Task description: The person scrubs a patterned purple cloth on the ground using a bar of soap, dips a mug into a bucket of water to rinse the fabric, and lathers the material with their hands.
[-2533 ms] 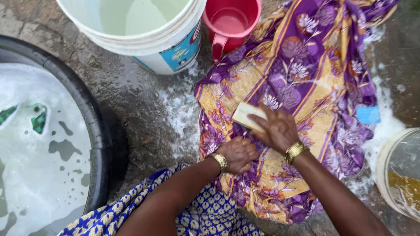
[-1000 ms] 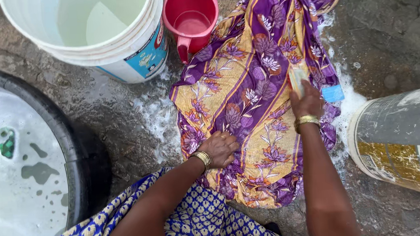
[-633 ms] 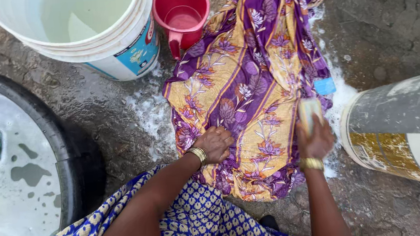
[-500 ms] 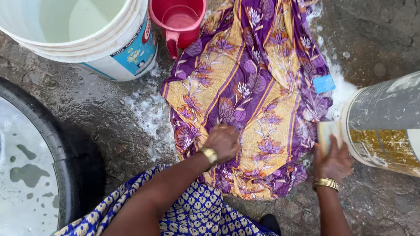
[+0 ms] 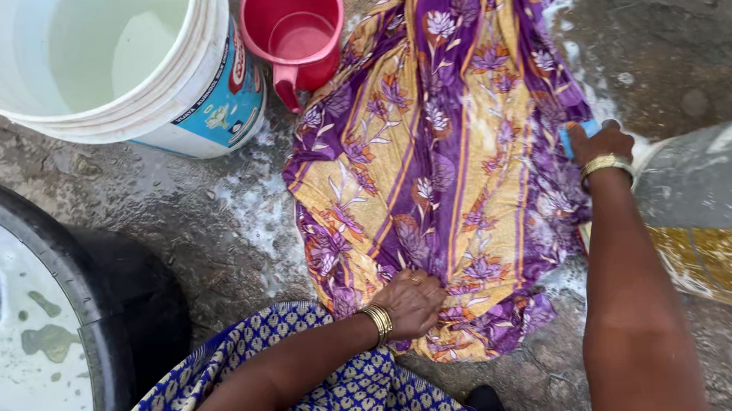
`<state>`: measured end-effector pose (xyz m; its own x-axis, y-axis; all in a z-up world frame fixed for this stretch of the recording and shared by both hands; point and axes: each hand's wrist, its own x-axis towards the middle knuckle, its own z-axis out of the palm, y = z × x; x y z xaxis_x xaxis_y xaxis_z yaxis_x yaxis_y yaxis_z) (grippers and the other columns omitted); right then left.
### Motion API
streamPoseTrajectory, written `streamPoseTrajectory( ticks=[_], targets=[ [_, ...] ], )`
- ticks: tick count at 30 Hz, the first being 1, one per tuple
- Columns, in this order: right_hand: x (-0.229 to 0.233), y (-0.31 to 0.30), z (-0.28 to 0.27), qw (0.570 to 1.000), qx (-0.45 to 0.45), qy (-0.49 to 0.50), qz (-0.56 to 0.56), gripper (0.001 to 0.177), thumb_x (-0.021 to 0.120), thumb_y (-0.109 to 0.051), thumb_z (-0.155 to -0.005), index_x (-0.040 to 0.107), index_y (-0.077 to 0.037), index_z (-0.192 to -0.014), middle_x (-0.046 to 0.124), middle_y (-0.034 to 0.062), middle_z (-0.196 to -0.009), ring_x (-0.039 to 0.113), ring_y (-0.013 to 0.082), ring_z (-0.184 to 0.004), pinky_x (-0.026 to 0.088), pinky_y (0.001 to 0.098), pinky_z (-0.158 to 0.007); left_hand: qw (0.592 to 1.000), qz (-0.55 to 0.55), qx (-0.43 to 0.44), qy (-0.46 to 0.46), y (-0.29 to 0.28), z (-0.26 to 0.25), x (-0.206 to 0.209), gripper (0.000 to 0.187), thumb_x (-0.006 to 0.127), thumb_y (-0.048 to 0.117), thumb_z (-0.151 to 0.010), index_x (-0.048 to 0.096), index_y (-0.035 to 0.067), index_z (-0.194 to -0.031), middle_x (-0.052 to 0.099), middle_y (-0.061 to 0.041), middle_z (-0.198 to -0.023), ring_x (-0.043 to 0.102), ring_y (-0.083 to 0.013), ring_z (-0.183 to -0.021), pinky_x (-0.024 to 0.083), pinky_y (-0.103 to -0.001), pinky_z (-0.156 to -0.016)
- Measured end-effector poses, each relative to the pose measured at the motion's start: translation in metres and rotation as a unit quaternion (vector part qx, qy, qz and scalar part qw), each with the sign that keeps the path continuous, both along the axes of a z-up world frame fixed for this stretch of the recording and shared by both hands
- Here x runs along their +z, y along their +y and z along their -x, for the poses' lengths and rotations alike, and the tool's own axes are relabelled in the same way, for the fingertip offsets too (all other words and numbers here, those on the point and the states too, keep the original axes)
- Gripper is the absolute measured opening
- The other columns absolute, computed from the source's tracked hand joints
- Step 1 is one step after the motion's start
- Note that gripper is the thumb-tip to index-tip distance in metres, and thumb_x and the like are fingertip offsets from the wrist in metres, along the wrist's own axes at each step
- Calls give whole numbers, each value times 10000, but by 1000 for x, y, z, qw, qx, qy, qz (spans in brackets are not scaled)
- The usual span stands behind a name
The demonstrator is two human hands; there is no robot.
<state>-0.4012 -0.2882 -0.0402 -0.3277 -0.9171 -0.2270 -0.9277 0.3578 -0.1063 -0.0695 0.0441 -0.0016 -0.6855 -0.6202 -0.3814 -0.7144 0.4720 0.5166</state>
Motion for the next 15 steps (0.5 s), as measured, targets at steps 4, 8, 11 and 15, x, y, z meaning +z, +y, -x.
streamPoseTrajectory(
  ticks=[4,8,11,15],
  targets=[
    [-26,-42,11,995,11,25,-98,958,796,-670,-789,570,96,-1318,602,387,-1251,625,511,-1142,519,539,-966,991,68,70,96,10,2,-30,397,452,360,-958,615,108,-1218,582,-141,-1155,569,-293,-1061,397,-556,-1048],
    [-4,-32,-17,988,48,15,-145,921,847,-498,-701,488,-97,-1448,510,330,-1365,575,519,-1214,506,553,-1010,984,78,99,126,11,4,-30,334,466,358,-1001,627,148,-1204,546,-127,-1328,492,-279,-1272,326,-564,-1101],
    [24,-5,-38,989,70,24,-132,937,853,-448,-710,442,-167,-1504,442,324,-1386,541,556,-1215,500,583,-1002,980,80,107,149,2,0,-12,328,507,350,-996,610,148,-1234,507,-127,-1413,427,-283,-1359,303,-556,-1105],
    [27,15,-37,995,57,-36,-72,898,908,-386,-682,453,-87,-1395,436,299,-1346,566,540,-1130,511,581,-963,974,47,138,173,0,2,0,384,530,310,-1018,575,119,-1348,482,-122,-1435,422,-270,-1344,319,-539,-1081]
  ],
)
